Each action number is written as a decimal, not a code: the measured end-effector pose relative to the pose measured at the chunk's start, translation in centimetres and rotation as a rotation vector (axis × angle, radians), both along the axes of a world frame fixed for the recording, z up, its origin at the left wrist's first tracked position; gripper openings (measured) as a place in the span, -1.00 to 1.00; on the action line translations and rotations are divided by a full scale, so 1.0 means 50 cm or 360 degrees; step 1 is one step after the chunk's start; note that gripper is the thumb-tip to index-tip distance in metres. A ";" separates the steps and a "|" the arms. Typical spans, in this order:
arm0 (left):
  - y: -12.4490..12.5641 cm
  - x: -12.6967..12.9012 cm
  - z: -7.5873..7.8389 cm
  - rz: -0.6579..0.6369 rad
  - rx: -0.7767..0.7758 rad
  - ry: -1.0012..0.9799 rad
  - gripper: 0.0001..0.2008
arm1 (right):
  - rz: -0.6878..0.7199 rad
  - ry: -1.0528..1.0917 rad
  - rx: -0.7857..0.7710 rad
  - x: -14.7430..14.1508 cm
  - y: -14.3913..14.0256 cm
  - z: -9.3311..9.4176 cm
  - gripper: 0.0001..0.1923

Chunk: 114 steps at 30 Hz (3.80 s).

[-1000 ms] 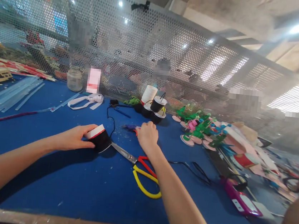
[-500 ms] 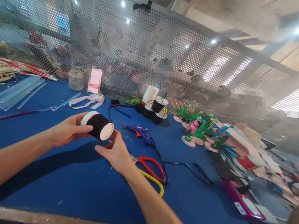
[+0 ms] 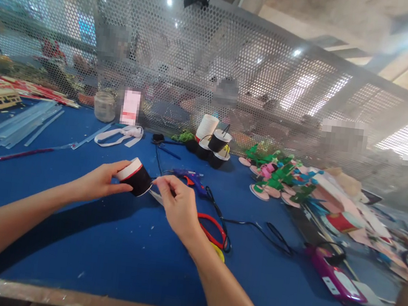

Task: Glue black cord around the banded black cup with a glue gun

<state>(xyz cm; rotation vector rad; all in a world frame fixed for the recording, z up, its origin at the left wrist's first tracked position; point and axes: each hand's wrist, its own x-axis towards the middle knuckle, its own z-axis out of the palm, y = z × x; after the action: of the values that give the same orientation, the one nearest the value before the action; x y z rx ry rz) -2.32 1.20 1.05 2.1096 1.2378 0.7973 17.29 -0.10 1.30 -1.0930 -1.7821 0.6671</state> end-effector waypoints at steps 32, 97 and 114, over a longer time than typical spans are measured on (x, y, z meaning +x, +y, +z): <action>-0.032 0.016 0.018 -0.0419 -0.0380 -0.0221 -0.67 | -0.0145 -0.0012 -0.0025 0.002 0.034 -0.026 -0.75; 0.025 -0.020 0.012 0.0411 -0.0282 -0.1559 -0.85 | 0.0499 0.0438 -0.0760 -0.014 0.028 -0.047 -0.58; 0.039 -0.027 -0.011 0.0615 -0.0188 -0.0907 -0.83 | 0.0099 -0.0144 -0.0314 -0.030 0.009 -0.052 -0.43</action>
<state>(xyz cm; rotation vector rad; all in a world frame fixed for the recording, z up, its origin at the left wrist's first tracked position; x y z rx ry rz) -3.65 3.15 0.52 1.4101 1.3310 1.3413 15.81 0.35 -1.32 -1.2201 -1.8636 0.8574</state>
